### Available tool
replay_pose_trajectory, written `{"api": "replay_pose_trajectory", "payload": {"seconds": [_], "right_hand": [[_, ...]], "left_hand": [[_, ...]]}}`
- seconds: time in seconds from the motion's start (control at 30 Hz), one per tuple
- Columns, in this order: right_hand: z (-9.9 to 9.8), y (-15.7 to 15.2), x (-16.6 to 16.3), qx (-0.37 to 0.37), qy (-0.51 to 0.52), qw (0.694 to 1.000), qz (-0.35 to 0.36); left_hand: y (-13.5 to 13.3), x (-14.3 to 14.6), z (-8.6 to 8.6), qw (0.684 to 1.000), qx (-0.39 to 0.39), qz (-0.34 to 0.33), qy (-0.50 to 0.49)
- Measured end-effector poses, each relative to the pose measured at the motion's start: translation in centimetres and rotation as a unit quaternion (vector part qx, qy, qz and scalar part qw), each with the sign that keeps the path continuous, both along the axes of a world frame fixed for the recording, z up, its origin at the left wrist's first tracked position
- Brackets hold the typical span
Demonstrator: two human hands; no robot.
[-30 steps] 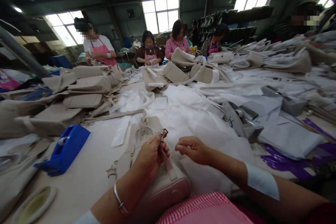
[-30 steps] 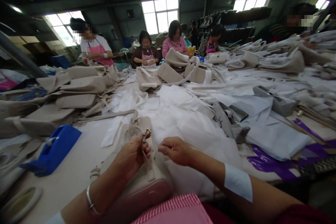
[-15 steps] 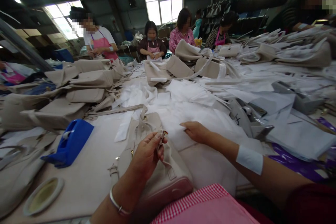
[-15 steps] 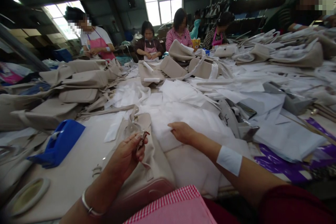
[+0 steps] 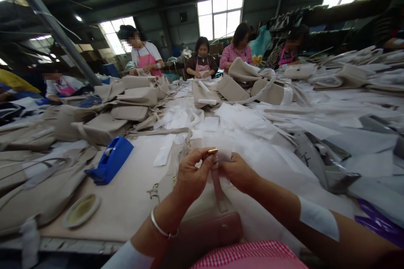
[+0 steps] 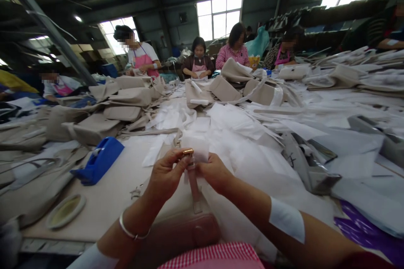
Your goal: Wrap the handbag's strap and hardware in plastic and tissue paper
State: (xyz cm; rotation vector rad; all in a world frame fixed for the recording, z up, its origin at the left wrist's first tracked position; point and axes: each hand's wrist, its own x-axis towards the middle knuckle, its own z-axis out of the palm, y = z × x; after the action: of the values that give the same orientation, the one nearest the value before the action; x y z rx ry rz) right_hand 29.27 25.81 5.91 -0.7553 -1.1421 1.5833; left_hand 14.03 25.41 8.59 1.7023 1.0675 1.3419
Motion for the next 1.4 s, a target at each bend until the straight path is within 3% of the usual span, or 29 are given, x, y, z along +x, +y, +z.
{"api": "replay_pose_trajectory", "payload": {"seconds": [0.1,0.23,0.33,0.43,0.5,0.6,0.7,0.9,1.07,1.17,1.23,1.33,1.4], "right_hand": [[-0.5,0.1,-0.2,0.032,-0.059,0.998,-0.015],[-1.1,0.1,0.6,0.134,-0.171,0.971,-0.100],[-1.0,-0.3,1.1,0.057,-0.067,0.996,0.014],[-0.7,-0.4,1.4,-0.007,0.045,0.994,0.101],[-0.6,-0.1,1.6,0.032,-0.009,0.996,0.088],[-0.3,0.7,1.8,0.090,-0.120,0.986,0.079],[-0.1,1.1,1.7,0.090,-0.079,0.988,0.101],[0.0,1.8,1.7,0.047,-0.052,0.998,-0.008],[0.6,2.7,1.8,0.050,-0.057,0.997,-0.010],[1.1,2.7,2.0,0.032,-0.044,0.998,-0.012],[1.5,2.4,1.9,0.028,-0.021,0.999,-0.023],[1.8,1.5,1.6,0.032,0.019,0.998,-0.043],[1.7,1.0,1.3,0.021,0.031,0.998,-0.059]], "left_hand": [[0.7,-0.4,0.3,0.996,0.055,0.037,0.056],[1.6,-0.6,0.1,0.996,0.046,0.056,0.046],[2.0,-0.3,0.2,0.998,0.022,0.038,0.041],[2.0,0.2,0.4,0.999,-0.041,-0.017,0.016],[1.9,0.4,0.6,0.998,-0.060,-0.029,0.014],[2.1,0.5,0.6,0.999,-0.033,0.017,0.029],[2.5,0.2,0.2,0.997,-0.042,0.053,0.023],[3.0,-0.2,-0.4,0.992,-0.042,0.102,0.055],[2.2,0.0,0.0,0.989,0.016,0.129,0.065],[1.8,0.0,0.2,0.995,0.018,0.103,-0.004],[1.8,-0.1,0.3,0.993,-0.055,0.048,-0.096],[1.9,-0.1,0.0,0.943,-0.213,-0.065,-0.250],[1.8,0.0,-0.5,0.916,-0.264,-0.133,-0.272]]}}
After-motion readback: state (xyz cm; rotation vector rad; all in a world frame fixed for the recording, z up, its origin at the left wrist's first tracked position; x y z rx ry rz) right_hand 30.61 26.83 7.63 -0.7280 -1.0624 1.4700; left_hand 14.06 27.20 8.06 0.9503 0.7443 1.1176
